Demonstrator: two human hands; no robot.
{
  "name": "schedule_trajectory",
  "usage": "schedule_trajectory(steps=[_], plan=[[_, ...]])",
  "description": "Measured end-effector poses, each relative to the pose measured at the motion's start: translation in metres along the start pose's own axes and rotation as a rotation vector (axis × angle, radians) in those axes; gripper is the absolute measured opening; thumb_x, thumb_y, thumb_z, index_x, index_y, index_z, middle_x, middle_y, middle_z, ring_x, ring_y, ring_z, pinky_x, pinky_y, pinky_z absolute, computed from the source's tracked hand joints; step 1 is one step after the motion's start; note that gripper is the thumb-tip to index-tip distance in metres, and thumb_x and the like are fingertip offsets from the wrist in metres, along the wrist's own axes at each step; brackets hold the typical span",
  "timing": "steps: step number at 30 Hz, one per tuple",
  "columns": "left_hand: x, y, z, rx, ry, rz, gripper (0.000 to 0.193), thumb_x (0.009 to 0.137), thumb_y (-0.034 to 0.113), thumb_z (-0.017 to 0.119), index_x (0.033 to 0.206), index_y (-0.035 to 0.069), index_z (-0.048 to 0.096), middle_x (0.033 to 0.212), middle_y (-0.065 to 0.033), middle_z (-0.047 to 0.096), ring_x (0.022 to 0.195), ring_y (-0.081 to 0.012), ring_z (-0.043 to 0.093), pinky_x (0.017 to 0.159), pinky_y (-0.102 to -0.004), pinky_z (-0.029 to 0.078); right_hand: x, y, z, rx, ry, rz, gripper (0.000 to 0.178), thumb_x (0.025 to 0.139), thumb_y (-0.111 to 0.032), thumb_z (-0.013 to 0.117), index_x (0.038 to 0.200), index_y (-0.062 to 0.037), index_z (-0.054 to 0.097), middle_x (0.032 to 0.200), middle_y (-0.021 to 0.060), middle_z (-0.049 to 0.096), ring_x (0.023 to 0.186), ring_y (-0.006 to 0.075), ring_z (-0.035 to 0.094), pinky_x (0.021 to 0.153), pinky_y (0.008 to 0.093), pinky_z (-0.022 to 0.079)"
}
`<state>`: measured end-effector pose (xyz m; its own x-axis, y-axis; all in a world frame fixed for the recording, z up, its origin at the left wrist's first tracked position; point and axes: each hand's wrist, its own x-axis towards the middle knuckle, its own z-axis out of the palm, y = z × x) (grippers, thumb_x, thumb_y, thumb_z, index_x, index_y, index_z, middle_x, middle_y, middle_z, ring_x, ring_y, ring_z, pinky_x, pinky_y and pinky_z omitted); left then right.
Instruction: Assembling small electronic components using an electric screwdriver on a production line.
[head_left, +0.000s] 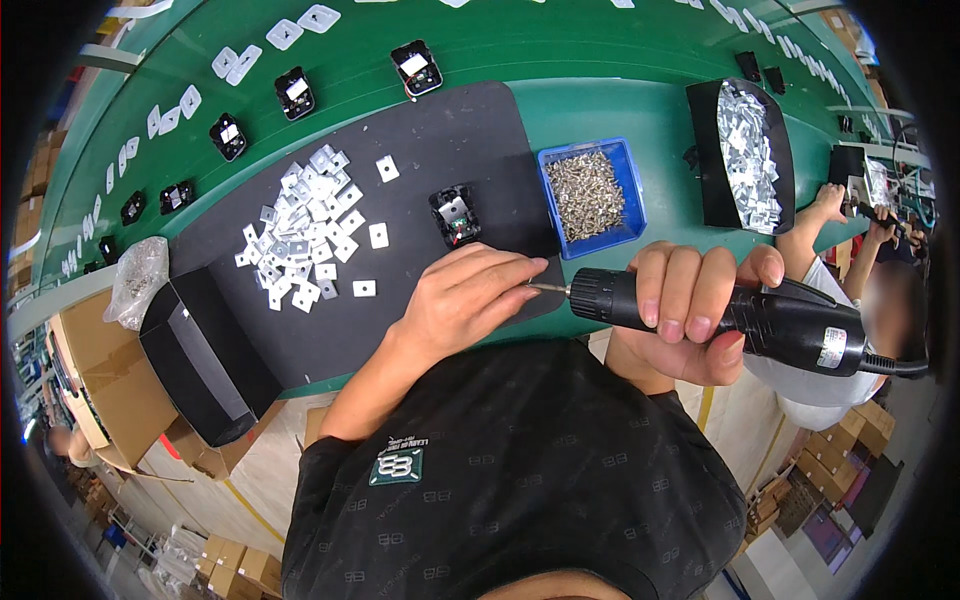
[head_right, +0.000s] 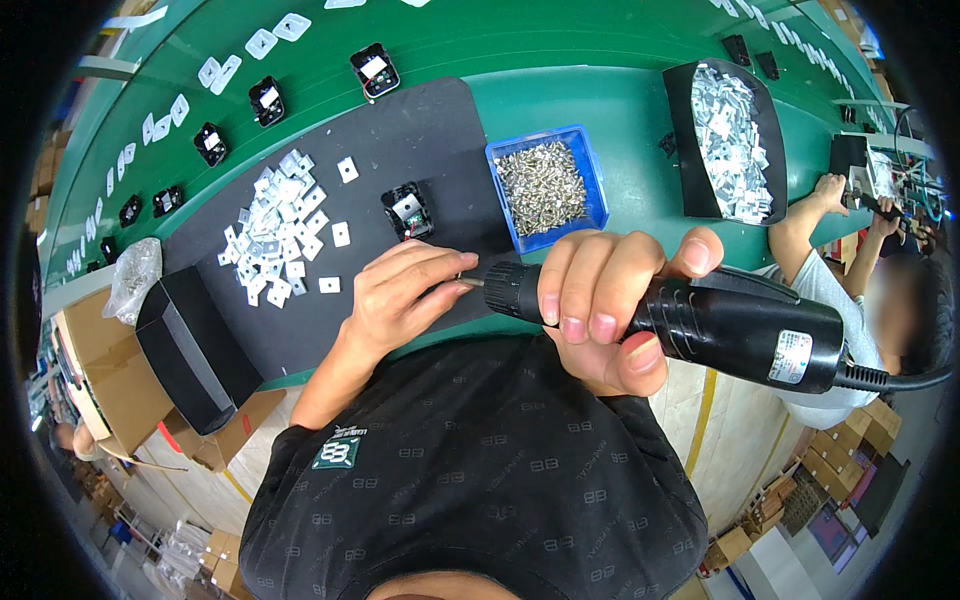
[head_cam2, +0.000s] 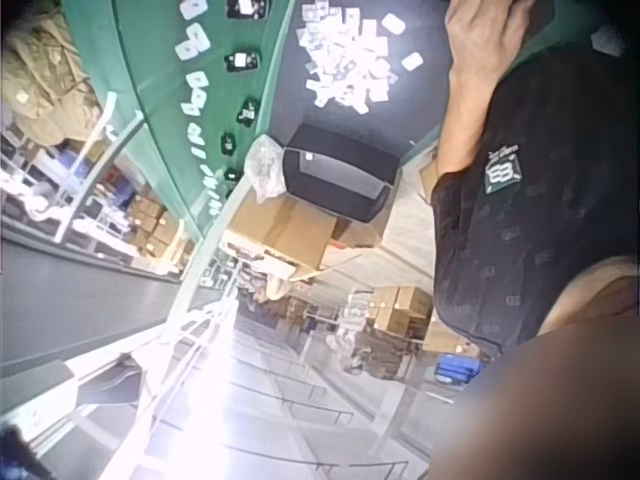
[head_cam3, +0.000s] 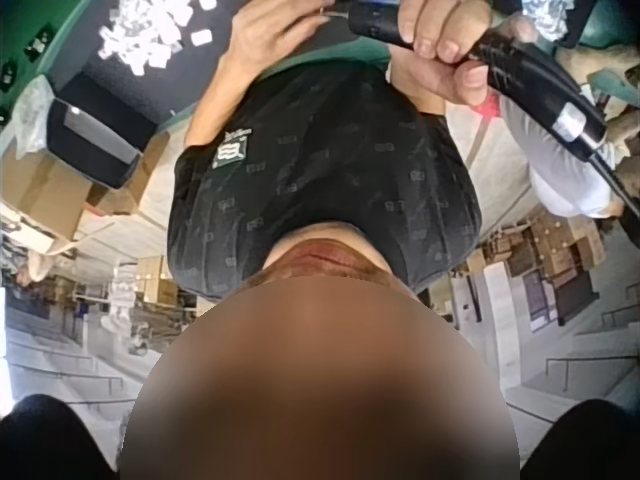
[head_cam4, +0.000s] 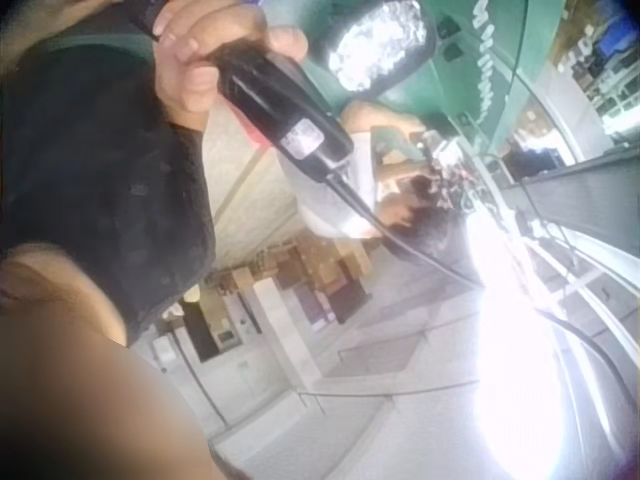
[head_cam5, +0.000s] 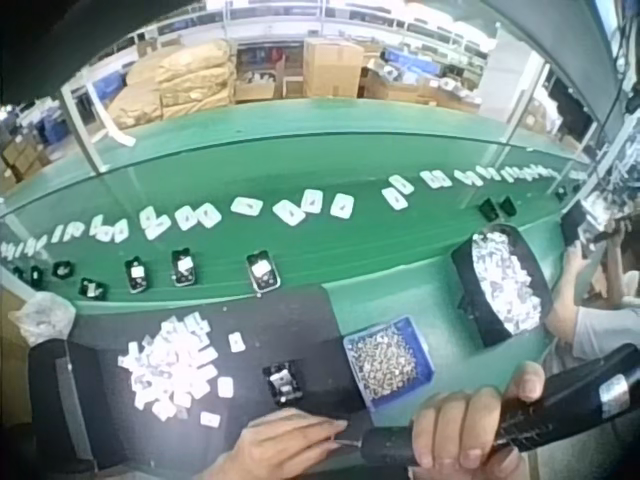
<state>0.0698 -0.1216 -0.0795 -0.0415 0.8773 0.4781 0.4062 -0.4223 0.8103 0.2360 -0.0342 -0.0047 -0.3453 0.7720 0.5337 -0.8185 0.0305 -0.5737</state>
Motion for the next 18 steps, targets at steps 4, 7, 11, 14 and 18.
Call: schedule_trajectory(steps=[4, 7, 11, 14, 18], plan=[[0.0006, -0.0027, -0.0028, 0.016, -0.013, 0.053, 0.023, 0.069, 0.005, 0.078, 0.09, 0.001, 0.069, 0.085, -0.0085, 0.068, 0.073, -0.0231, 0.065, 0.066, -0.0322, 0.053, -0.0015, -0.0006, -0.0009, 0.003, -0.002, 0.0, 0.05, 0.086, -0.016, 0.065, 0.13, -0.014, 0.042, 0.075, -0.0017, 0.053, 0.064, 0.0116, 0.053, 0.062, 0.0281, 0.043], [0.002, -0.0019, -0.0033, 0.028, -0.023, 0.076, 0.021, 0.069, 0.007, 0.078, 0.087, 0.001, 0.069, 0.083, -0.0077, 0.068, 0.072, -0.0224, 0.064, 0.065, -0.0317, 0.052, -0.001, -0.0014, -0.001, 0.005, -0.012, -0.004, 0.051, 0.086, -0.016, 0.065, 0.131, -0.014, 0.042, 0.075, -0.0016, 0.053, 0.064, 0.0116, 0.053, 0.062, 0.0281, 0.043], [0.0015, -0.0023, -0.0011, 0.061, 0.003, 0.088, 0.022, 0.066, 0.011, 0.08, 0.083, 0.001, 0.07, 0.079, -0.0074, 0.068, 0.069, -0.0217, 0.064, 0.063, -0.0306, 0.052, -0.0025, -0.0041, 0.0001, 0.003, -0.013, -0.007, 0.051, 0.086, -0.016, 0.065, 0.131, -0.0141, 0.042, 0.075, -0.0017, 0.053, 0.063, 0.0115, 0.052, 0.062, 0.0281, 0.043], [0.0009, -0.0005, -0.003, 0.058, 0.008, 0.1, 0.021, 0.066, 0.01, 0.08, 0.083, 0.001, 0.07, 0.079, -0.0075, 0.068, 0.07, -0.0214, 0.064, 0.063, -0.0307, 0.052, -0.0036, -0.0045, 0.0016, 0.015, 0.002, -0.012, 0.05, 0.086, -0.015, 0.064, 0.131, -0.0145, 0.042, 0.076, -0.0016, 0.053, 0.063, 0.0115, 0.052, 0.062, 0.0282, 0.043], [0.0031, -0.0005, -0.0052, 0.072, 0.005, 0.096, 0.02, 0.066, 0.009, 0.08, 0.083, 0.001, 0.07, 0.079, -0.0073, 0.068, 0.069, -0.0213, 0.064, 0.063, -0.0305, 0.052, -0.0031, -0.0019, 0.0001, -0.007, -0.006, -0.002, 0.049, 0.087, -0.015, 0.064, 0.13, -0.0147, 0.042, 0.076, -0.0016, 0.053, 0.063, 0.0114, 0.052, 0.061, 0.0282, 0.043]])
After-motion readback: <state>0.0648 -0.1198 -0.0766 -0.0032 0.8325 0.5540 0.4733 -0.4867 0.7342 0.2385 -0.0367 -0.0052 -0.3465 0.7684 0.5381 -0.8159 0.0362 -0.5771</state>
